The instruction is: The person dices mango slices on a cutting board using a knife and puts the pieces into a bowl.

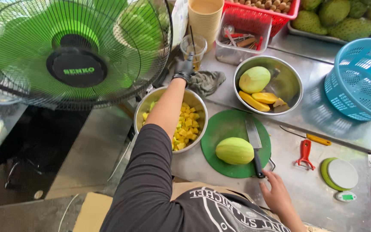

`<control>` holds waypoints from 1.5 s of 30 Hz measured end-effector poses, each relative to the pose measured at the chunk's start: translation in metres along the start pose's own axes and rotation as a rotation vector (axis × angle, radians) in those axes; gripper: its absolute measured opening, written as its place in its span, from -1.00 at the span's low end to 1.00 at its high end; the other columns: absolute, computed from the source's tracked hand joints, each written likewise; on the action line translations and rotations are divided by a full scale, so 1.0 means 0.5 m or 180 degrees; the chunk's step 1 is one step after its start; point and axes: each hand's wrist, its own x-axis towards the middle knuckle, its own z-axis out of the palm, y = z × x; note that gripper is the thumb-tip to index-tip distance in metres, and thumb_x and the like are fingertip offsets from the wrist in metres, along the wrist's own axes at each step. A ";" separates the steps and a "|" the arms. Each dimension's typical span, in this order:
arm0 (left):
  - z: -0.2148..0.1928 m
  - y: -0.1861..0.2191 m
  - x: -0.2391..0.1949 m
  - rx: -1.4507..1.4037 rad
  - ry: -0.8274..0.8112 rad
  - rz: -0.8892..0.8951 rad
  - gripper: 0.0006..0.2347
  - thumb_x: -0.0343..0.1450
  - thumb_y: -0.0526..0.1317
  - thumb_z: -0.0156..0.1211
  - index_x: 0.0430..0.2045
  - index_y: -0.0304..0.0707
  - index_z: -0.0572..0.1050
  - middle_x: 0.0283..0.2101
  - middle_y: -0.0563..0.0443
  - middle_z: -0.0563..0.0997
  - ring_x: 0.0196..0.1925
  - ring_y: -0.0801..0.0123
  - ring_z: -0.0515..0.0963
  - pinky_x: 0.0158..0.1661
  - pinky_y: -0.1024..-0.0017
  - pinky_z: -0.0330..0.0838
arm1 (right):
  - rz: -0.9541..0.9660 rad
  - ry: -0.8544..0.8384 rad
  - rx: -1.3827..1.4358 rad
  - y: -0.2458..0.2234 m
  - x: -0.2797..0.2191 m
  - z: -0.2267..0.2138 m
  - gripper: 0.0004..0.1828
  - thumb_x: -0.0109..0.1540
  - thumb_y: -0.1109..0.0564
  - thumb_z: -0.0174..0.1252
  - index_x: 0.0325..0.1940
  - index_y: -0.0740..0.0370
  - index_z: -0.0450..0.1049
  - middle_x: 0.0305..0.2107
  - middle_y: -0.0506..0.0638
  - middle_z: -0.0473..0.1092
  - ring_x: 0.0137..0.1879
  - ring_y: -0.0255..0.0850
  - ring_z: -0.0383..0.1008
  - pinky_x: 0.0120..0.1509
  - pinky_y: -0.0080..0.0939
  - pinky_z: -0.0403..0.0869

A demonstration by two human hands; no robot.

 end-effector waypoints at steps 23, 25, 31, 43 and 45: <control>-0.103 0.118 -0.150 -0.1279 -0.1300 0.1341 -0.68 0.43 -0.42 0.09 0.10 -0.45 0.43 -0.19 -0.10 0.63 -0.39 0.48 0.64 -0.38 0.46 0.57 | -0.0969 0.0813 0.0632 -0.283 0.024 -0.220 -0.46 0.21 0.12 0.18 0.30 0.16 0.40 0.08 0.10 0.44 0.15 -0.13 0.51 0.14 -0.14 0.52; -0.161 0.182 -0.289 -0.1335 -0.1700 0.1469 -0.64 0.43 -0.43 0.08 0.16 -0.44 0.44 -0.09 -0.02 0.65 -0.22 0.59 0.66 -0.20 0.54 0.62 | -0.1276 0.1005 0.0160 -0.397 0.031 -0.279 -0.49 0.22 0.13 0.20 0.27 0.19 0.44 0.13 0.14 0.44 0.14 -0.04 0.48 0.21 -0.08 0.46; -0.293 0.329 -0.697 0.0129 -0.2822 0.1067 -0.51 0.46 -0.29 0.16 0.34 -0.35 0.31 -0.49 0.17 0.45 -0.49 0.66 0.43 -0.45 0.58 0.45 | -0.2570 0.1398 -0.0002 -0.666 -0.030 -0.399 -0.41 0.23 0.08 0.23 0.29 0.40 0.36 0.15 0.17 0.40 0.34 0.16 0.35 0.44 0.05 0.32; -0.452 0.435 -0.993 0.1120 -0.3371 0.1751 -0.42 0.42 -0.21 0.14 0.41 -0.20 0.22 -0.66 0.08 0.53 -0.64 0.38 0.59 -0.51 0.43 0.48 | -0.4119 -0.0800 0.0183 -0.678 -0.177 -0.460 -0.76 0.27 -0.02 0.25 0.02 -0.06 0.58 -0.18 -0.28 0.50 0.13 -0.32 0.55 0.57 0.20 0.16; -0.468 0.440 -1.009 0.1174 -0.3296 0.1946 -0.44 0.44 -0.20 0.15 0.42 -0.18 0.23 -0.66 0.09 0.52 -0.63 0.35 0.59 -0.51 0.42 0.48 | -0.4172 -0.1199 0.0109 -0.656 -0.182 -0.465 -0.76 0.28 -0.03 0.21 0.02 -0.10 0.62 -0.15 -0.29 0.54 0.10 -0.42 0.60 0.57 0.26 0.11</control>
